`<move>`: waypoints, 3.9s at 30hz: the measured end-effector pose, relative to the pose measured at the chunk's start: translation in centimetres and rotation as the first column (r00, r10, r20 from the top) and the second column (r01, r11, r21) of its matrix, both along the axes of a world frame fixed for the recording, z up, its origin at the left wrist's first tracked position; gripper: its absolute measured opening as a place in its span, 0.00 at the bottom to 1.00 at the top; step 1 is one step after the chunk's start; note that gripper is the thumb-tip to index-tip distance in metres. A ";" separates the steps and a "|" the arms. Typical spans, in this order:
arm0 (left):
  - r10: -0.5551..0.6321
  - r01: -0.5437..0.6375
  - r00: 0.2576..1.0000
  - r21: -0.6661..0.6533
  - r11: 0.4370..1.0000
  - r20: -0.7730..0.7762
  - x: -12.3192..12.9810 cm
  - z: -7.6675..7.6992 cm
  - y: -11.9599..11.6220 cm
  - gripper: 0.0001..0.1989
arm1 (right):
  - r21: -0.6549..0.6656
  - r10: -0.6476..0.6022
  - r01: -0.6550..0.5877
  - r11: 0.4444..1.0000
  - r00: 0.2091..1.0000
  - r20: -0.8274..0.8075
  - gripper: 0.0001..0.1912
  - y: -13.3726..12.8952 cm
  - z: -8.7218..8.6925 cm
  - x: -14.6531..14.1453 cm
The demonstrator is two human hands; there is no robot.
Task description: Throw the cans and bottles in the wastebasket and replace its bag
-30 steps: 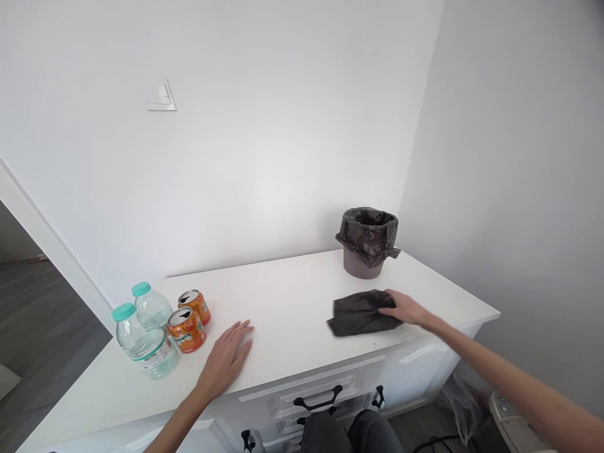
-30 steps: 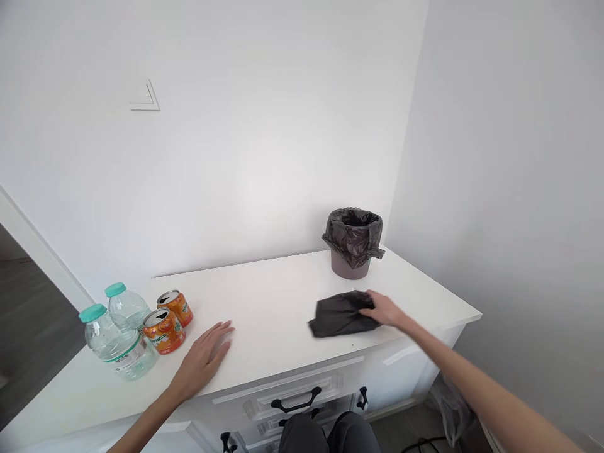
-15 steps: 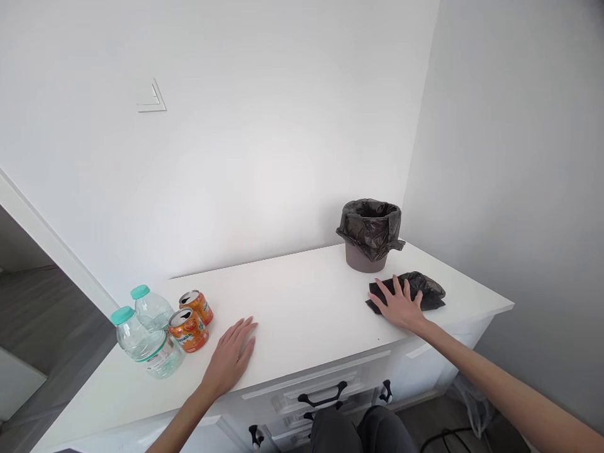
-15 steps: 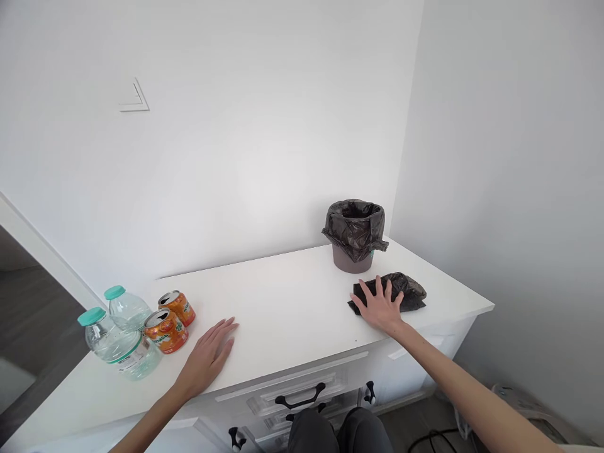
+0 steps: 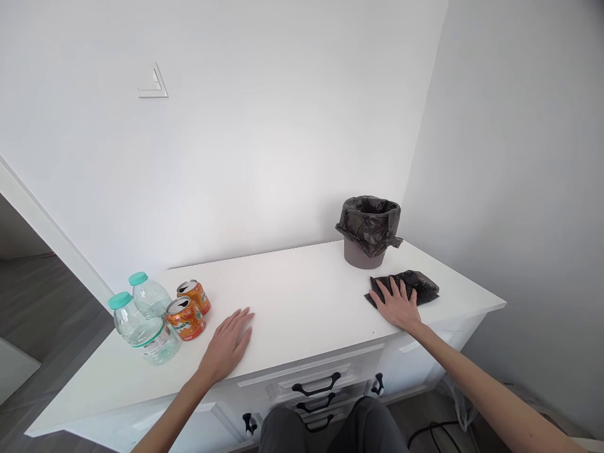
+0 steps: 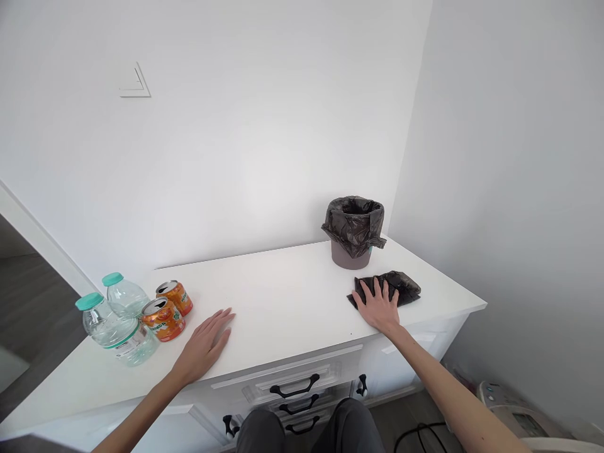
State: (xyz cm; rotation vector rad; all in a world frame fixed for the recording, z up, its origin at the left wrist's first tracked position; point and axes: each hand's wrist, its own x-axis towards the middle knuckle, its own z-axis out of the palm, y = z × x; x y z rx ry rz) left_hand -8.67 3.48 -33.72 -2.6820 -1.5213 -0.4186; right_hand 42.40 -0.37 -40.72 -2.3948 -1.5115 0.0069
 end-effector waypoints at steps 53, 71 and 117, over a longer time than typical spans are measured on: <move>0.109 -0.108 0.993 0.030 0.994 -0.040 2.1 -1.7 2.2 0.30 | 0.145 0.512 -0.505 0.851 0.859 -0.016 0.34 0.2 2.3 -10.0; 0.102 -0.101 0.994 0.041 0.994 -0.026 2.0 -1.9 2.3 0.30 | 0.112 0.515 -0.510 0.853 0.857 -0.016 0.28 0.0 2.6 -10.0; 0.144 -0.141 0.990 0.121 0.983 -0.011 1.8 -1.9 1.2 0.27 | 0.411 0.165 -0.148 0.899 0.986 -0.008 0.26 8.9 22.1 0.7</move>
